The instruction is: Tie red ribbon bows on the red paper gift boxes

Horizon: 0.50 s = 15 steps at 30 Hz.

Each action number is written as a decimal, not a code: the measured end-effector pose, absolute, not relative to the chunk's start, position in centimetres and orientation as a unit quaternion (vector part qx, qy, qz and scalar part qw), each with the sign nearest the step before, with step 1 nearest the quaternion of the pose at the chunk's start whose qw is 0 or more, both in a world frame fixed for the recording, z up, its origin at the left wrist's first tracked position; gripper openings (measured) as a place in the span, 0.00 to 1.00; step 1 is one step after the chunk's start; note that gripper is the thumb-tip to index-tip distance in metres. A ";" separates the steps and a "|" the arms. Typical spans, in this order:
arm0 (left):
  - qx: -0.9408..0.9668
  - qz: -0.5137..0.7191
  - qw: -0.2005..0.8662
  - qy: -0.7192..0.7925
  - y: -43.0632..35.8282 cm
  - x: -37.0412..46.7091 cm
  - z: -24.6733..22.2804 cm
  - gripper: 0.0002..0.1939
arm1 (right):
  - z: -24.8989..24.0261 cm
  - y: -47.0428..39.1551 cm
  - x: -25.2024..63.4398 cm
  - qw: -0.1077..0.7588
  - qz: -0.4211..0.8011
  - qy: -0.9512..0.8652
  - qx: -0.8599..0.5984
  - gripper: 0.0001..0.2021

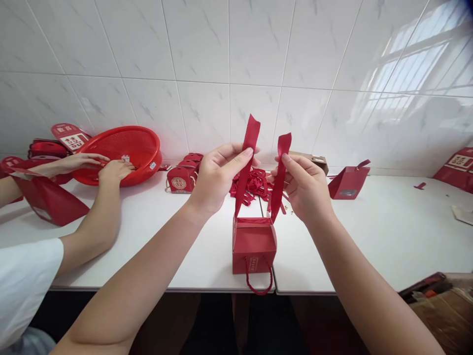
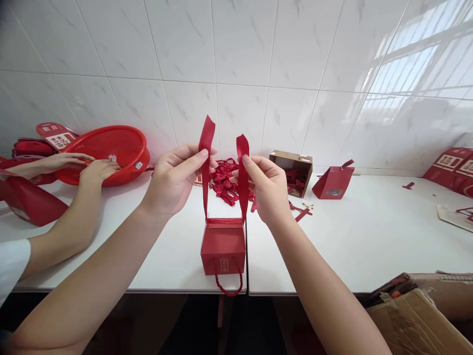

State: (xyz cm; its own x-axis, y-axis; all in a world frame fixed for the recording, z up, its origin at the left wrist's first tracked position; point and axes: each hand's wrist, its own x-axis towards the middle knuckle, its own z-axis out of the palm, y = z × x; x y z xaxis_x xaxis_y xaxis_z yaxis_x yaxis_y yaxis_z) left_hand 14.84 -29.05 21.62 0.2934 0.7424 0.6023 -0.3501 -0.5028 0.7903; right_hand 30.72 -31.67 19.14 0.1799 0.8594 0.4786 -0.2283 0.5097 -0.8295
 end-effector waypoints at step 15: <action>0.742 0.479 0.391 0.261 -30.8 14.7 20.8 0.10 | 19.1 -32.8 30.1 0.659 0.376 -0.601 -0.253 0.07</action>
